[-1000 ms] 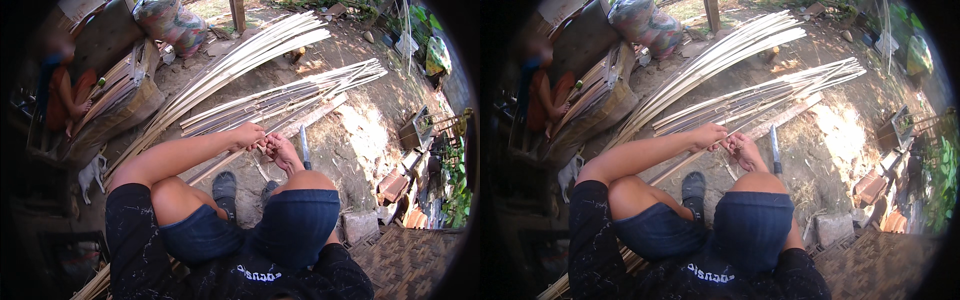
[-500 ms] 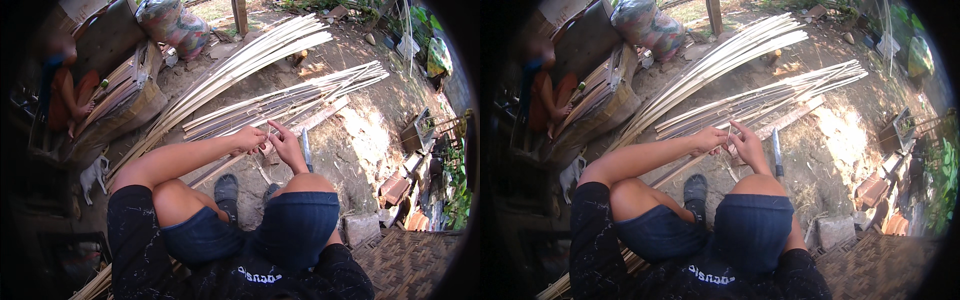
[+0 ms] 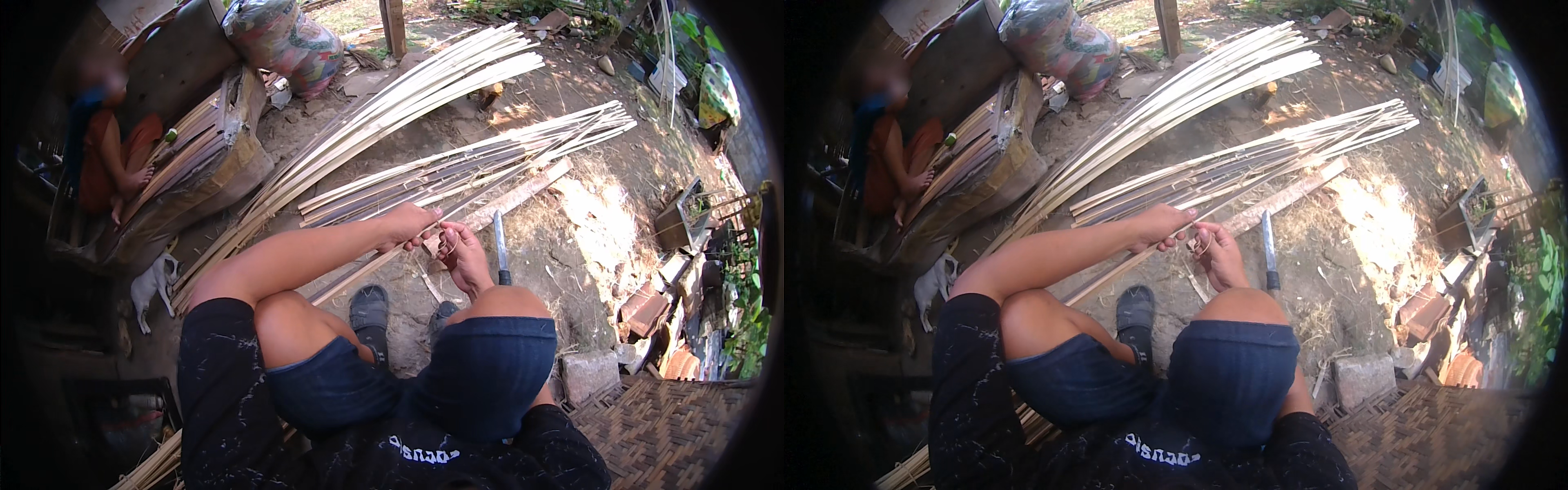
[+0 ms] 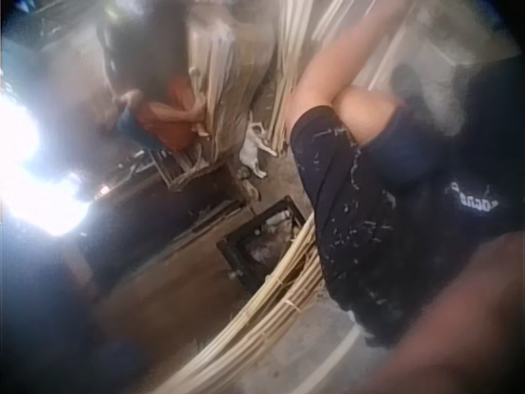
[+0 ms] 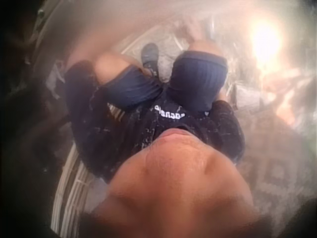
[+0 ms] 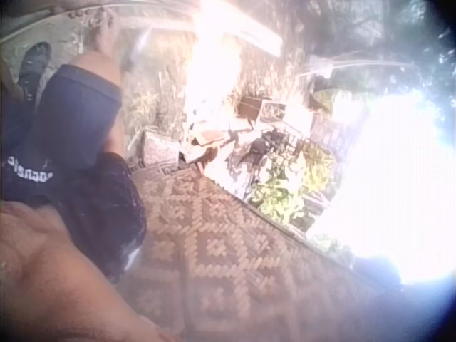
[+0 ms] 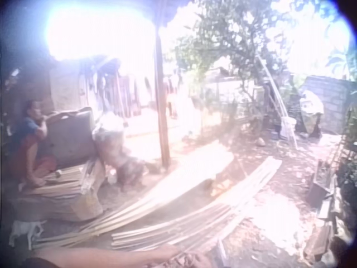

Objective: The person sits on the ground and uses a machete to split long bamboo strips into thinner pieces. They repeatedly strike the bamboo against a wooden block to separate the layers and then arrange the finished strips into a pile.

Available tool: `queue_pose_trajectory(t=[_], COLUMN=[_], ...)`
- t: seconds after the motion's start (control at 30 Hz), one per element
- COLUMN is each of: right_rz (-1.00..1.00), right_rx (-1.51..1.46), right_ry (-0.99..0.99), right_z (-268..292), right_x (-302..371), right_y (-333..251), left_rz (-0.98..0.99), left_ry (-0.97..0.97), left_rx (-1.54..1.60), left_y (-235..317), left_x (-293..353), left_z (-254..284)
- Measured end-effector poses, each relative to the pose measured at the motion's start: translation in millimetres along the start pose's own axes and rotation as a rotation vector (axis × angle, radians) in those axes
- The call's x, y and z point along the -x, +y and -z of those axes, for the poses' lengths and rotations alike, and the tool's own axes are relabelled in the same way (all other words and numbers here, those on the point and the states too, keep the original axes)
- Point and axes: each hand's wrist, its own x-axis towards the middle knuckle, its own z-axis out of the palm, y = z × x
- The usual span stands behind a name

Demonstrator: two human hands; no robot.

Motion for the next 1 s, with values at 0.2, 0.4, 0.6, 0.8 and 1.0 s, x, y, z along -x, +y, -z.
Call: queue_pose_trajectory(t=[0.2, 0.4, 0.6, 0.8, 1.0], right_rz=[-0.035, 0.586, 0.356, 0.283, 0.275], right_rx=[-0.150, 0.897, 1.503, 1.532, 1.216], right_ry=[0.135, 0.162, 0.190, 0.177, 0.022], right_z=[-6, -25, -32, -17, -27], right_x=[23, 18, 25, 20, 19], right_y=[-49, -51, -42, -25, -35], left_rz=[-0.023, 0.028, -0.084, -0.099, -0.080], left_ry=[-0.001, -0.087, -0.107, -0.063, -0.059], left_rx=[-0.059, -0.021, -0.145, -0.182, -0.180], left_y=[-3, -7, 1, -4, -11], left_x=[-18, -20, -27, -23, -25], left_z=[8, 2, -5, -1, 1])
